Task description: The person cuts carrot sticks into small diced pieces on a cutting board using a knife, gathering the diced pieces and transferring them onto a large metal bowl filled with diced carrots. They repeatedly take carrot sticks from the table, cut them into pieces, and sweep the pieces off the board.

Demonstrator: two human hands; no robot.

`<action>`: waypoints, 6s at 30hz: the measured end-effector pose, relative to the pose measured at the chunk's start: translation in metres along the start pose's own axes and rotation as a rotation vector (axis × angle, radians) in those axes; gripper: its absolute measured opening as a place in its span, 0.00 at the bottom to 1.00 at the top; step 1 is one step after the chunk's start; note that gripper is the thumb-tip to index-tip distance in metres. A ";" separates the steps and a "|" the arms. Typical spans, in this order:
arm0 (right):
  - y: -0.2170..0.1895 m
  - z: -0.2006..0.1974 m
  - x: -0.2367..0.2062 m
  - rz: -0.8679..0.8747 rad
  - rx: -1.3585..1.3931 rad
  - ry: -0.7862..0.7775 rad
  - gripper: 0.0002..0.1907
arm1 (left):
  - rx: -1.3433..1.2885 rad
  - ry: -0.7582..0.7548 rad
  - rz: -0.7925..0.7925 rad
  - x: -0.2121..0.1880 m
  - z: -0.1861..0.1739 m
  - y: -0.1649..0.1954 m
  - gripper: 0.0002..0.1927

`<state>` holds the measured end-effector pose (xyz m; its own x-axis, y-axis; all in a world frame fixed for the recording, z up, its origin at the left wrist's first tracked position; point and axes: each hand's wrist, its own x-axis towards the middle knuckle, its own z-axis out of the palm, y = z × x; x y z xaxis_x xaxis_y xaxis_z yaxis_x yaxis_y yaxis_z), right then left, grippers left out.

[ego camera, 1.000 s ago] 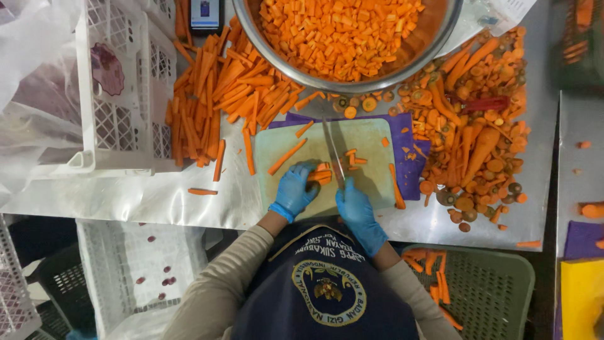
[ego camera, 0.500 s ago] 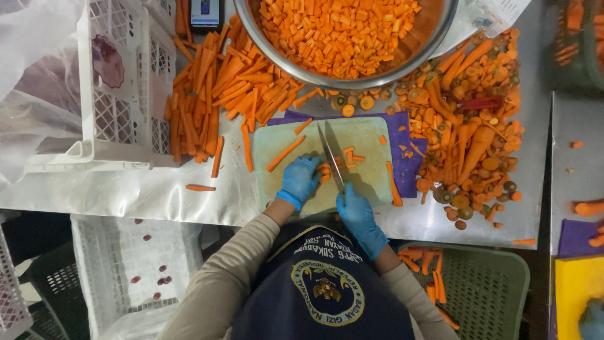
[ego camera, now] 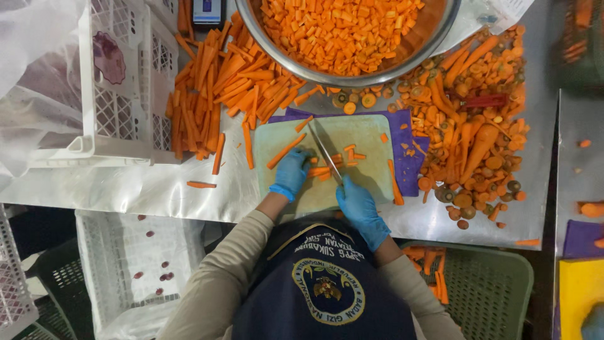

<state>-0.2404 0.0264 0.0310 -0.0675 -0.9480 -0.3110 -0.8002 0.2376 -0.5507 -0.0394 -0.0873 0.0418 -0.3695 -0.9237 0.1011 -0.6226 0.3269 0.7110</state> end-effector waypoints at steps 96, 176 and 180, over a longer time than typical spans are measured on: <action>0.019 -0.013 0.009 0.005 -0.055 0.135 0.21 | 0.076 -0.112 0.170 0.028 0.015 0.027 0.16; 0.024 -0.013 0.004 -0.079 -0.095 0.155 0.25 | -0.264 0.027 -0.103 0.008 0.053 0.043 0.15; 0.027 -0.014 0.003 -0.111 -0.166 0.140 0.24 | -0.249 0.045 -0.155 0.014 0.056 0.045 0.12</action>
<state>-0.2705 0.0269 0.0256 -0.0461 -0.9892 -0.1390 -0.8936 0.1030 -0.4368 -0.1110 -0.0739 0.0360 -0.2487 -0.9686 0.0045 -0.4787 0.1270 0.8687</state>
